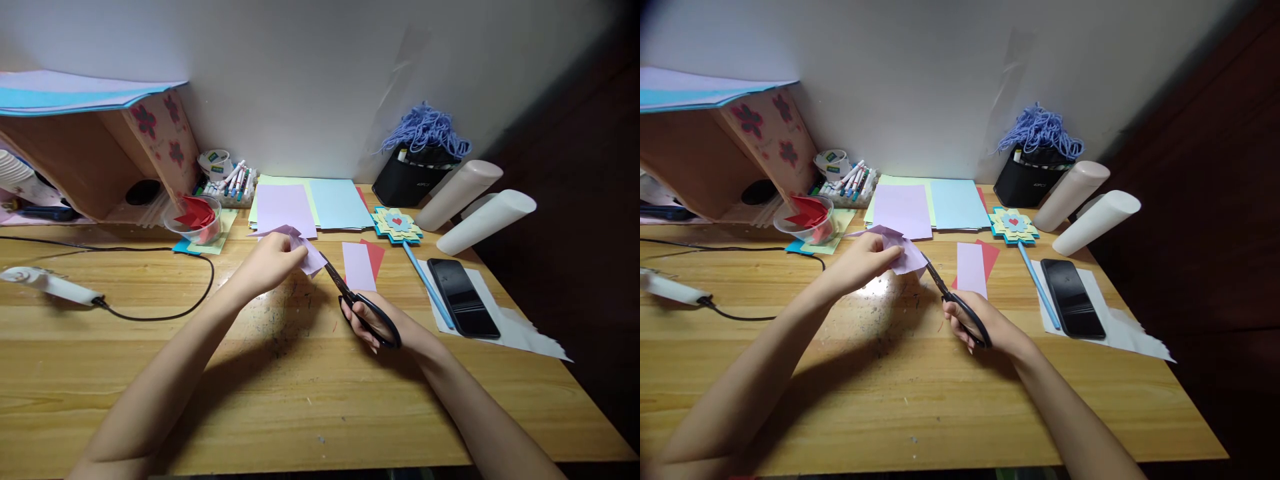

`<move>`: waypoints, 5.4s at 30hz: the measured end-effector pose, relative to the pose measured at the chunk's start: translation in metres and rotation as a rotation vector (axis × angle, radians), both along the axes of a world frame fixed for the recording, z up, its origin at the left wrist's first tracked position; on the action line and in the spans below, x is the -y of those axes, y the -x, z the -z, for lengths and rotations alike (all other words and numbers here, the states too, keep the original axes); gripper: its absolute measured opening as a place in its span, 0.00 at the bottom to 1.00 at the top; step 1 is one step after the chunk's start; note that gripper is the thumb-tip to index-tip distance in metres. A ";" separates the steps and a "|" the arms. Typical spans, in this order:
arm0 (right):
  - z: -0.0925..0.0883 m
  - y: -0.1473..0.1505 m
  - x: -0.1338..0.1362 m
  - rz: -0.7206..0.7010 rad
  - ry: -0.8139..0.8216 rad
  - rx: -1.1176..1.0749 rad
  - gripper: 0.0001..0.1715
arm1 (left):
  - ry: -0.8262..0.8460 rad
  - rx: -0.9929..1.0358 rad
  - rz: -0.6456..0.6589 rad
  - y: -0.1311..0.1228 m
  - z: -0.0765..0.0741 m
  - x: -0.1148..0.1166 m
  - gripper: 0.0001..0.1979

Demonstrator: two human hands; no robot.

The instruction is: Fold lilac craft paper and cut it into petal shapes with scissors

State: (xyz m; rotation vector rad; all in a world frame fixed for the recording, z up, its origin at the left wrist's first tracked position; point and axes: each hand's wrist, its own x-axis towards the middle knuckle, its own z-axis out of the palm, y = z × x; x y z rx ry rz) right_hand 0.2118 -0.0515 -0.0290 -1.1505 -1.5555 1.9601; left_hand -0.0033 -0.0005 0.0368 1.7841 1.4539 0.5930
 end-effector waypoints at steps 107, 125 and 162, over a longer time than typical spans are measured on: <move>0.029 0.015 0.010 -0.025 0.053 -0.239 0.37 | 0.231 0.106 0.211 0.002 -0.011 0.008 0.10; 0.027 0.016 0.008 0.010 0.093 -0.261 0.34 | 0.276 0.099 0.238 0.003 -0.012 0.007 0.10; 0.015 0.010 -0.017 0.492 -0.181 -0.236 0.25 | 0.288 0.252 0.293 0.019 0.005 -0.015 0.24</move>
